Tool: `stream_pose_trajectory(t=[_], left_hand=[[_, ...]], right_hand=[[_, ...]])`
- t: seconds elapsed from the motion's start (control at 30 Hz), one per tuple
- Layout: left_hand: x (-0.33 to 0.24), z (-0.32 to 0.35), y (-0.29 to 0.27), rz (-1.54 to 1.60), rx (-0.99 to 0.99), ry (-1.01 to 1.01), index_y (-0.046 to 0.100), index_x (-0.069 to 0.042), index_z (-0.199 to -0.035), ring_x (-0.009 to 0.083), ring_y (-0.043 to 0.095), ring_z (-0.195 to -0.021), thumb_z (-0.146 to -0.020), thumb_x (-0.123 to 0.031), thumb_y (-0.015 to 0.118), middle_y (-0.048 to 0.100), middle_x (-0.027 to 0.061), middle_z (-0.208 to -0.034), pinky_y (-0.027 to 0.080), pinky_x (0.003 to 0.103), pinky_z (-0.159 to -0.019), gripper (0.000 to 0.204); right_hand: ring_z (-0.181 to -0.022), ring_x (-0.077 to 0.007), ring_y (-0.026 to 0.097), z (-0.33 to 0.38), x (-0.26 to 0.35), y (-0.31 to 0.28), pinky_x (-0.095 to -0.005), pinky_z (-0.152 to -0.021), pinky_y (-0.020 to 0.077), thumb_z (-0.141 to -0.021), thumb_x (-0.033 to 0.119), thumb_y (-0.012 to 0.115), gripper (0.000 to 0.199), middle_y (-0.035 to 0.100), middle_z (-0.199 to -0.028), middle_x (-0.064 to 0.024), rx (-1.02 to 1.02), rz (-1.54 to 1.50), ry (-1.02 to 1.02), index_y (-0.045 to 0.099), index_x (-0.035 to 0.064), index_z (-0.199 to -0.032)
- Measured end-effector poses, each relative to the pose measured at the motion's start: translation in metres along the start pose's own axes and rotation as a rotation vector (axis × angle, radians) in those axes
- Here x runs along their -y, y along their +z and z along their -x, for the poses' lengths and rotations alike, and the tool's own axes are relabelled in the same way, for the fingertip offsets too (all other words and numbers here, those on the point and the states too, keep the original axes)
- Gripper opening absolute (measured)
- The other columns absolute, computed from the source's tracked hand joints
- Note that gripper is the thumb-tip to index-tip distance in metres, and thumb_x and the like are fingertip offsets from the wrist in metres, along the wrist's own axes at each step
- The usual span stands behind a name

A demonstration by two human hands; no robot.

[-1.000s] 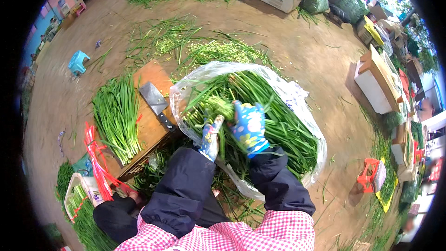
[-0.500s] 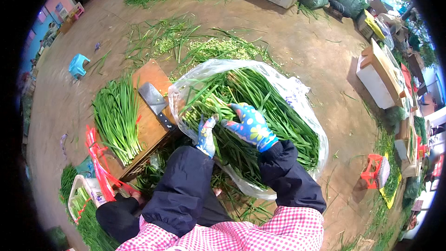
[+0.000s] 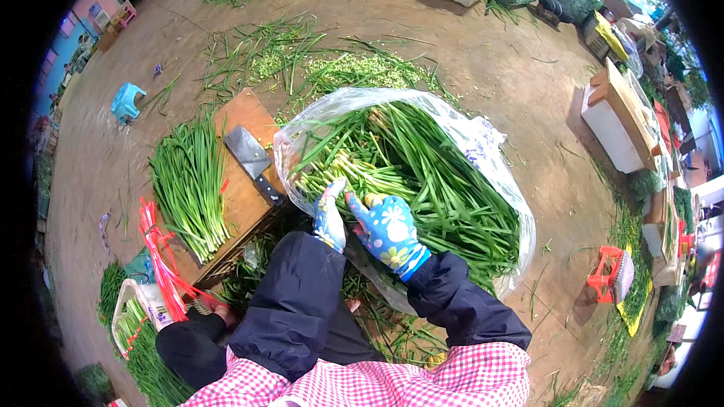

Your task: The person gathers green onions from a large bag, aligns them into bundles, and secures them with red rubber bands. The person places the finished bundles on a wooden board next to a cleaver.

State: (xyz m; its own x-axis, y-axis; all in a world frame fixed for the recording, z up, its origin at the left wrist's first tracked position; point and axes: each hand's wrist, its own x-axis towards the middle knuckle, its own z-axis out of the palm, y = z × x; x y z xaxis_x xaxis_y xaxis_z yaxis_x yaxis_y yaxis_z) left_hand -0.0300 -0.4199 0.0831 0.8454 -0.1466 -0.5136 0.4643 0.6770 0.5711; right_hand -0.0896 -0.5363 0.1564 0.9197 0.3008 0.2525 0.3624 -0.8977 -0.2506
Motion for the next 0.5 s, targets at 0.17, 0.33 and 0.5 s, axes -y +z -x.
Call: stream_pose_trajectory(t=[0.17,0.33,0.5], left_hand=[[-0.004,0.012,0.008,-0.077,-0.054,0.094,0.064,0.0,-0.099,0.017,0.06,-0.087,-0.083,-0.02,0.058,0.063,0.0081,-0.096,0.048,0.03,-0.079,0.026],[0.006,0.009,0.006,-0.145,0.072,0.228,0.062,0.002,-0.101,0.015,0.063,-0.078,-0.079,-0.002,0.064,0.065,0.0071,-0.094,0.051,0.025,-0.076,0.023],[-0.001,0.018,0.017,-0.189,0.169,0.224,0.062,0.0,-0.104,0.016,0.062,-0.085,-0.079,-0.005,0.066,0.064,0.0074,-0.098,0.051,0.028,-0.073,0.026]], right_hand=[[-0.079,-0.0287,0.059,-0.018,-0.033,-0.029,-0.0369,-0.067,0.0457,-0.069,0.029,0.076,0.059,0.06,-0.084,-0.0103,-0.121,-0.316,0.033,0.055,0.0034,-0.119],[-0.126,-0.0236,0.041,-0.047,-0.076,-0.023,-0.0325,-0.102,0.0339,-0.073,0.032,0.077,0.086,0.043,-0.136,-0.018,-0.034,-0.818,0.132,0.032,0.0006,-0.139],[-0.11,-0.0141,0.045,-0.054,-0.084,-0.008,-0.0268,-0.093,0.0386,-0.08,0.018,0.071,0.078,0.046,-0.13,-0.0115,0.515,-1.317,0.343,0.026,-0.0012,-0.14]])
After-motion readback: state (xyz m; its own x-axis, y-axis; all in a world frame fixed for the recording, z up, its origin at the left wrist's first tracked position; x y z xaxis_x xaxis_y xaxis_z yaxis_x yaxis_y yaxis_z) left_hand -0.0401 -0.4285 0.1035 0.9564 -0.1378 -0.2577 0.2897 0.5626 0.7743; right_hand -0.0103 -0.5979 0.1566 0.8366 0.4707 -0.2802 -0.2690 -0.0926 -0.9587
